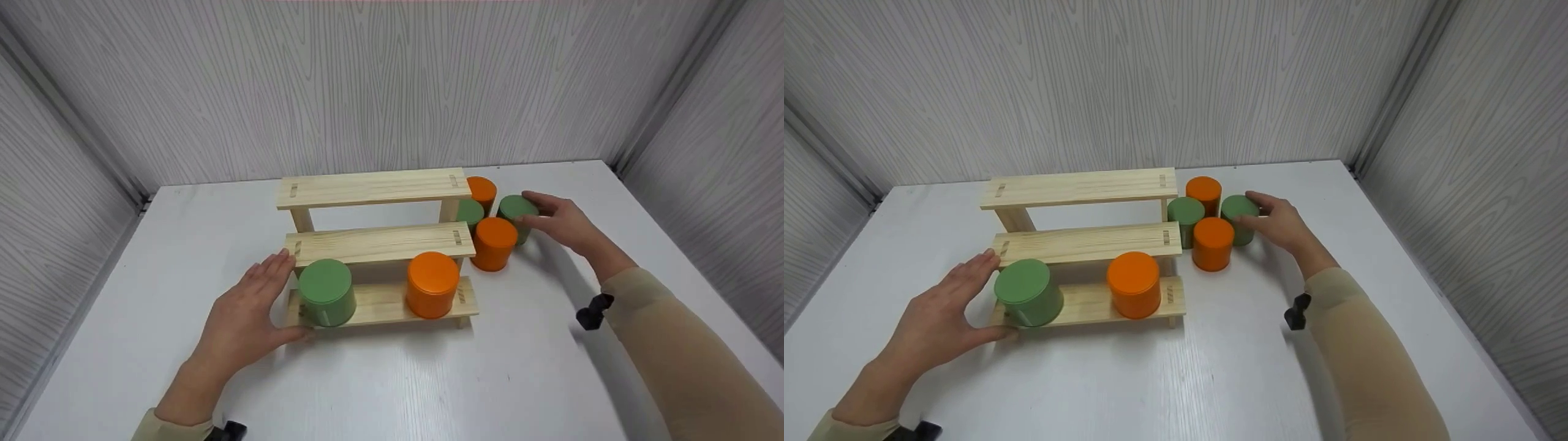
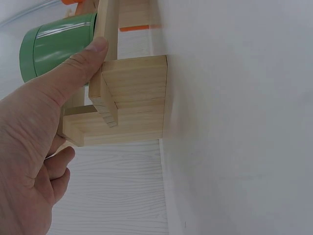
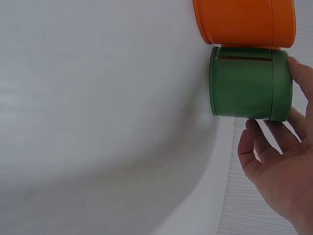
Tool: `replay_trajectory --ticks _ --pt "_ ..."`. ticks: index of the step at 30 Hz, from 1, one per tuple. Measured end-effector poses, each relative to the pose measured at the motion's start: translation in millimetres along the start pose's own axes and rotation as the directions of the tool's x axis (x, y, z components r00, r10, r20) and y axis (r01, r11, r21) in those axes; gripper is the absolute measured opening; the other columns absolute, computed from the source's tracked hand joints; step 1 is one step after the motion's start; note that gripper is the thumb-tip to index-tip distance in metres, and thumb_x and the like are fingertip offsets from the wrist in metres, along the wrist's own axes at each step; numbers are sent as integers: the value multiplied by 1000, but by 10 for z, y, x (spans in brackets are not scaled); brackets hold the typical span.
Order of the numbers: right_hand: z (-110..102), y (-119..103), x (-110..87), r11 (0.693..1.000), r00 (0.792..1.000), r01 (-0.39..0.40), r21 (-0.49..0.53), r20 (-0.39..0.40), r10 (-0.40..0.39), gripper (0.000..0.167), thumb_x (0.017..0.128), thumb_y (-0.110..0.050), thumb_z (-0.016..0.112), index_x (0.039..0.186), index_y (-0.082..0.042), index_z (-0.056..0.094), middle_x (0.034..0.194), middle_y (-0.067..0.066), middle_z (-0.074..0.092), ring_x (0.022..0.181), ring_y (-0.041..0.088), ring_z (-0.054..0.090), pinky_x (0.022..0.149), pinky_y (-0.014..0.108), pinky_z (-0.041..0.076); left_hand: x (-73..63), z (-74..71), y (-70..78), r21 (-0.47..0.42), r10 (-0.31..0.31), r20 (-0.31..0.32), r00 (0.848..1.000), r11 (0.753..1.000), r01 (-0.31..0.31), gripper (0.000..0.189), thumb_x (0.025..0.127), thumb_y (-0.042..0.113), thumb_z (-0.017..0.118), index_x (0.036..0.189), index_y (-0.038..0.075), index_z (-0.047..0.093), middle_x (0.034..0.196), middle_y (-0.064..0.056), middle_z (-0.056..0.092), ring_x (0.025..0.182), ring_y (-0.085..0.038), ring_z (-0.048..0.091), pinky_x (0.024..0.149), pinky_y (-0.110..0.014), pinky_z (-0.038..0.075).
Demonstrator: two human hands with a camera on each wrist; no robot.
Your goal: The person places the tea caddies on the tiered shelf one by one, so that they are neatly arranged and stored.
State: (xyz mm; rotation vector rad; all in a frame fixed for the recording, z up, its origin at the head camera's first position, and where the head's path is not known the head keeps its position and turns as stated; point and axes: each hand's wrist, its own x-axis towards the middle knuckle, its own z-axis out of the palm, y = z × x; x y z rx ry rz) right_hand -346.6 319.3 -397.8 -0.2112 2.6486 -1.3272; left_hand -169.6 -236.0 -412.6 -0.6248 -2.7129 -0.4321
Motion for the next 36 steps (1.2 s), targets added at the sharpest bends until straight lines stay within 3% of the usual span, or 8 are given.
replay_trajectory --ticks 11,22,30,36 --pt "-125 173 -111 999 1000 7 -41 7 -7 81 102 -46 72 167 -15 36 165 15 43 148 35 43 122 58 42 6 6 5 13 -1 13 1000 1000 0 125 65 46 102 163 1 39 167 -14 41 154 -32 39 130 -46 31" --pt "-161 198 -244 998 1000 -4 -58 -1 4 81 100 -49 73 166 -16 40 165 13 43 149 38 42 122 60 40 1 -4 12 10 -10 25 1000 1000 10 124 66 46 102 163 1 38 168 -13 40 154 -32 38 130 -47 31" --pt "-146 200 -277 998 1000 8 -67 -29 -10 88 94 -47 81 165 -12 41 160 16 49 147 37 45 122 60 40 -7 4 6 23 13 -20 1000 1000 -12 123 63 44 103 161 1 43 165 -14 45 151 -32 43 128 -45 34" --pt "-154 173 -274 997 999 3 -82 -46 -7 86 93 -46 82 162 -11 45 158 15 51 144 36 47 119 57 44 8 -9 -1 25 0 10 1000 1000 -1 124 65 45 102 162 0 40 166 -15 42 153 -32 41 130 -44 31"
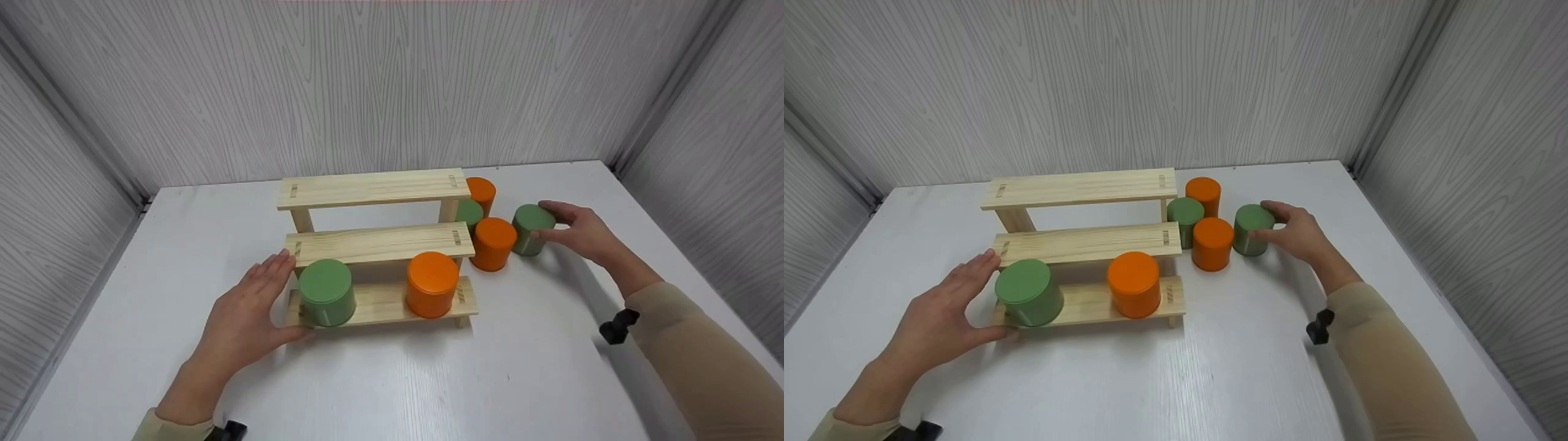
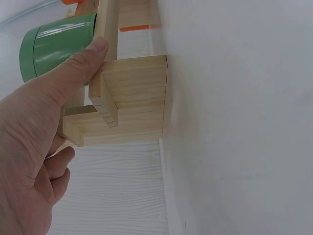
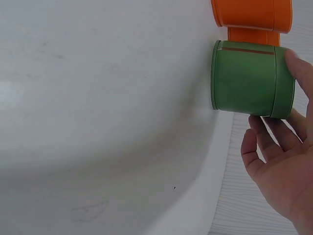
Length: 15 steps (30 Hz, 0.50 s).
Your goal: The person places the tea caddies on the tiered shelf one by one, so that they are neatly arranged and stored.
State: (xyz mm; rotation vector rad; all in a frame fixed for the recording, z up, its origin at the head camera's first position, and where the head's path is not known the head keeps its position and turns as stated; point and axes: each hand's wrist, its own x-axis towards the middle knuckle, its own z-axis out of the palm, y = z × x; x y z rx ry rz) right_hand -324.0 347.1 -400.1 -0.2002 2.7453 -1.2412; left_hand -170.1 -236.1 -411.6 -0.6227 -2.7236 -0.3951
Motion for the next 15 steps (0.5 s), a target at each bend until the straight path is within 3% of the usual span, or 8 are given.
replay_trajectory --ticks 15 --pt "-35 -21 -80 998 1000 -2 -58 0 2 91 90 -54 82 161 -10 46 157 16 52 143 36 47 116 59 46 1 -5 4 -6 0 3 1000 1000 0 124 65 45 102 162 1 39 166 -15 41 153 -33 40 130 -47 32"
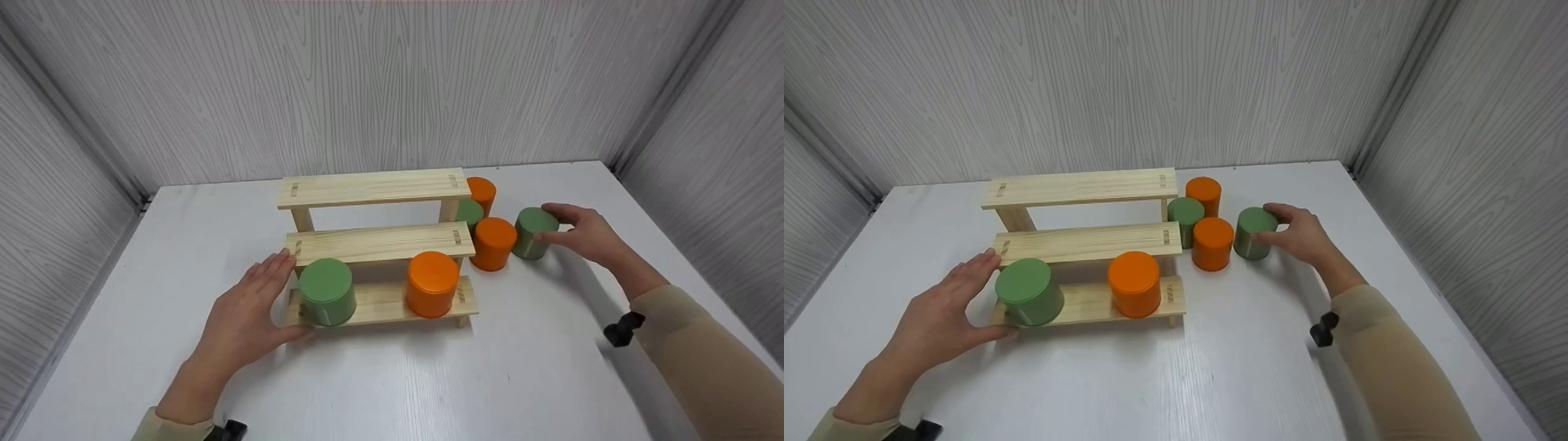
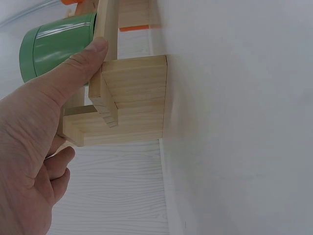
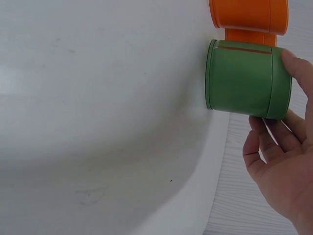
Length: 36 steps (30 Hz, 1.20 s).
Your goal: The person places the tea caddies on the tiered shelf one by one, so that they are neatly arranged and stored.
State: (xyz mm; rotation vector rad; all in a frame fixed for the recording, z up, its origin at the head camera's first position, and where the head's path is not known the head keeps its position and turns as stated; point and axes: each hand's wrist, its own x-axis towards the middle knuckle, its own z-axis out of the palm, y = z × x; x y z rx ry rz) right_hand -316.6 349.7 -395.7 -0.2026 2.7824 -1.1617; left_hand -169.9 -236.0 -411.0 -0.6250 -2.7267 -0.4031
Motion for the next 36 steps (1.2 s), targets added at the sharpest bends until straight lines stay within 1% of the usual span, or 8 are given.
replay_trajectory --ticks 5,10,13,18,26,30,34,36 --pt "-50 -5 -39 1000 1000 3 -28 7 -3 86 92 -53 81 159 -11 49 154 16 54 141 36 48 114 59 47 -4 -2 3 -4 -14 15 1000 1000 14 123 66 43 102 162 1 39 167 -14 41 154 -32 39 130 -46 30" --pt "-133 -5 -84 999 1000 3 -36 4 -3 80 93 -51 81 157 -12 53 153 15 56 140 33 48 114 55 46 3 2 6 -7 -14 16 1000 1000 14 122 66 43 102 162 1 40 167 -14 41 154 -33 39 130 -45 30" --pt "-208 -26 -109 999 1000 13 -45 -11 -14 77 94 -48 81 156 -12 54 152 14 58 139 30 50 114 51 45 4 7 5 -6 -9 7 1000 1000 9 122 66 42 103 162 0 40 167 -14 41 153 -33 40 130 -47 31" --pt "-340 -114 -168 995 999 27 -92 -39 -31 73 95 -48 80 155 -14 56 148 11 61 134 24 53 106 40 47 3 8 4 -6 -9 1 1000 1000 9 123 65 42 103 162 1 40 167 -15 41 153 -33 40 129 -47 32" --pt "-513 -371 -293 983 986 118 -141 -100 -133 63 95 -41 81 150 -15 63 139 8 67 117 6 55 88 17 47 -4 5 -2 -5 -6 -3 1000 1000 6 123 66 44 102 163 1 39 166 -14 42 153 -32 40 130 -45 31" --pt "-556 -555 -352 981 981 143 -131 -109 -158 59 94 -38 83 147 -19 65 135 6 68 110 8 58 82 15 49 -5 3 4 -8 -2 -18 1000 1000 2 124 64 43 103 162 1 40 166 -14 43 153 -32 41 130 -45 32" --pt "-572 -754 -414 977 977 169 -130 -111 -184 57 93 -33 85 145 -20 67 132 6 69 102 14 61 75 18 50 -11 11 8 -3 10 -37 999 1000 -10 124 63 42 104 161 0 42 165 -15 44 151 -33 43 129 -46 33" --pt "-575 -854 -445 974 973 186 -132 -112 -202 56 92 -31 86 144 -21 69 130 6 70 96 17 62 69 20 50 -11 13 10 0 17 -43 999 1000 -17 124 62 42 104 161 0 42 164 -15 45 151 -33 44 129 -46 33"
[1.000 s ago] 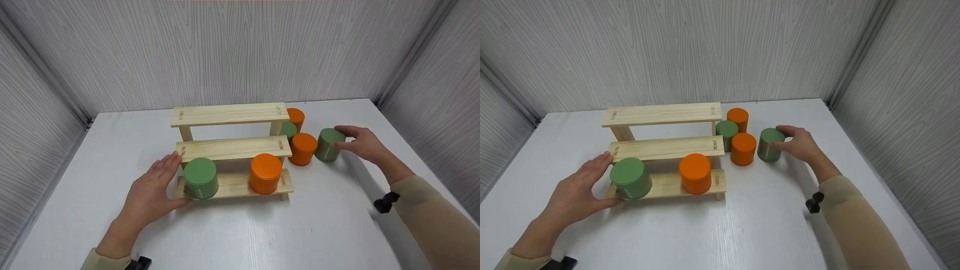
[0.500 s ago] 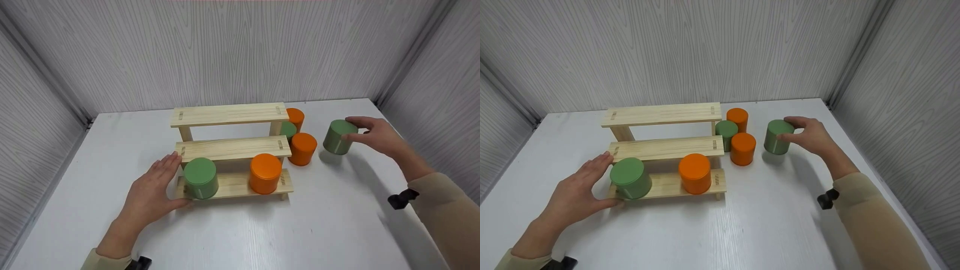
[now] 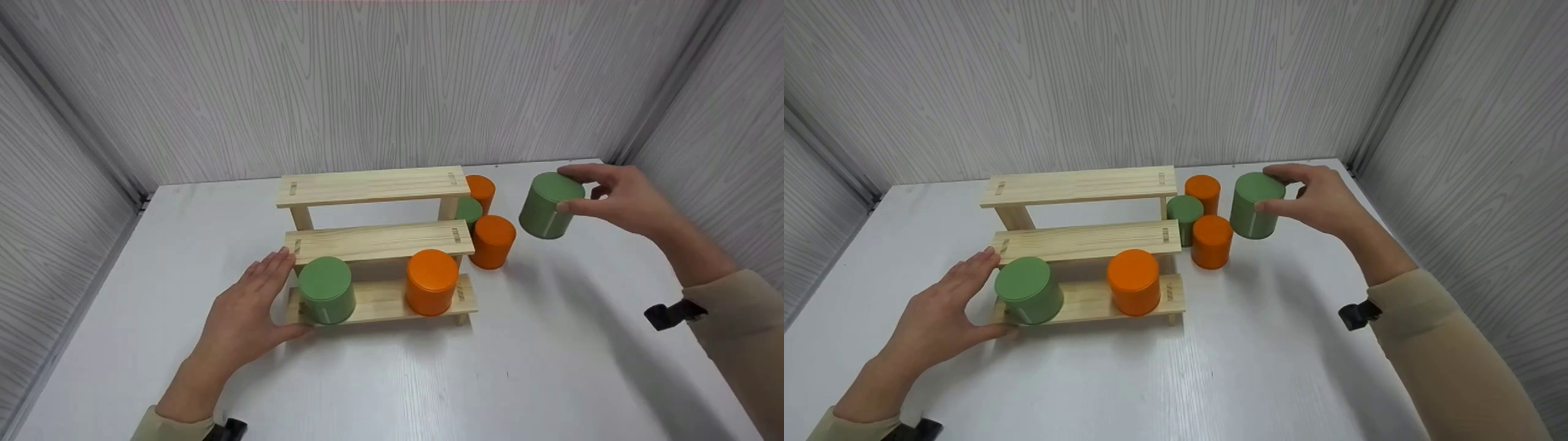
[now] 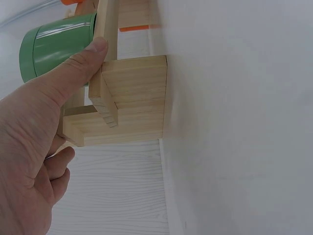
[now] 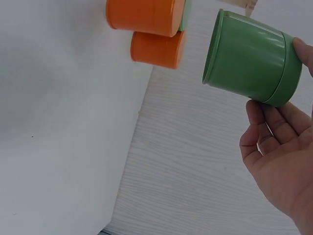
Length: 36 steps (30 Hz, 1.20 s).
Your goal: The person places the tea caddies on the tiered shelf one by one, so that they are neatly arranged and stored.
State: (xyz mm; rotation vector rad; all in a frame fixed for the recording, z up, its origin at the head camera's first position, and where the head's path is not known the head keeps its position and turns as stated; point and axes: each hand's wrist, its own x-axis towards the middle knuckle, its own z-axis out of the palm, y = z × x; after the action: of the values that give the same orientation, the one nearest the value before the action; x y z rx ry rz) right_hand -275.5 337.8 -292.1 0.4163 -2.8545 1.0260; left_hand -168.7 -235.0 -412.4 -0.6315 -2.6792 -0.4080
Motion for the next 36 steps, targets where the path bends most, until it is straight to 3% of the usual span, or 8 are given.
replay_trajectory --ticks 4,8,16,22,36 --pt "-13 -201 -4 999 999 47 -1 4 -47 55 90 -28 88 142 -22 70 128 2 72 98 17 61 67 21 49 6 2 2 1 -2 -2 1000 1000 2 125 61 42 105 161 1 42 164 -15 45 151 -32 44 128 -46 34" --pt "-2 -394 12 995 995 103 -2 15 -103 54 90 -26 88 141 -21 71 127 -1 73 107 13 59 75 19 48 17 0 5 -3 -4 0 1000 1000 4 125 61 41 105 162 1 41 164 -15 45 151 -33 44 128 -46 33" --pt "88 -760 104 981 980 193 24 53 -194 54 90 -24 87 142 -20 71 133 -1 72 110 11 57 83 20 47 35 -17 5 -5 -25 52 998 1000 25 126 64 43 104 163 1 39 167 -14 41 154 -32 39 130 -45 30" --pt "232 -995 216 959 956 278 56 83 -282 56 89 -24 88 142 -17 71 133 -2 72 112 13 58 85 23 47 42 -23 -6 -10 -21 54 998 1000 22 126 64 43 104 163 2 38 167 -15 41 154 -33 39 130 -46 30" --pt "670 -1563 504 918 912 362 163 142 -385 62 86 -30 89 143 -14 69 134 -2 71 119 14 60 90 34 48 44 -10 0 -6 -50 84 995 999 50 123 66 43 102 162 1 39 168 -14 40 154 -32 38 130 -47 31"
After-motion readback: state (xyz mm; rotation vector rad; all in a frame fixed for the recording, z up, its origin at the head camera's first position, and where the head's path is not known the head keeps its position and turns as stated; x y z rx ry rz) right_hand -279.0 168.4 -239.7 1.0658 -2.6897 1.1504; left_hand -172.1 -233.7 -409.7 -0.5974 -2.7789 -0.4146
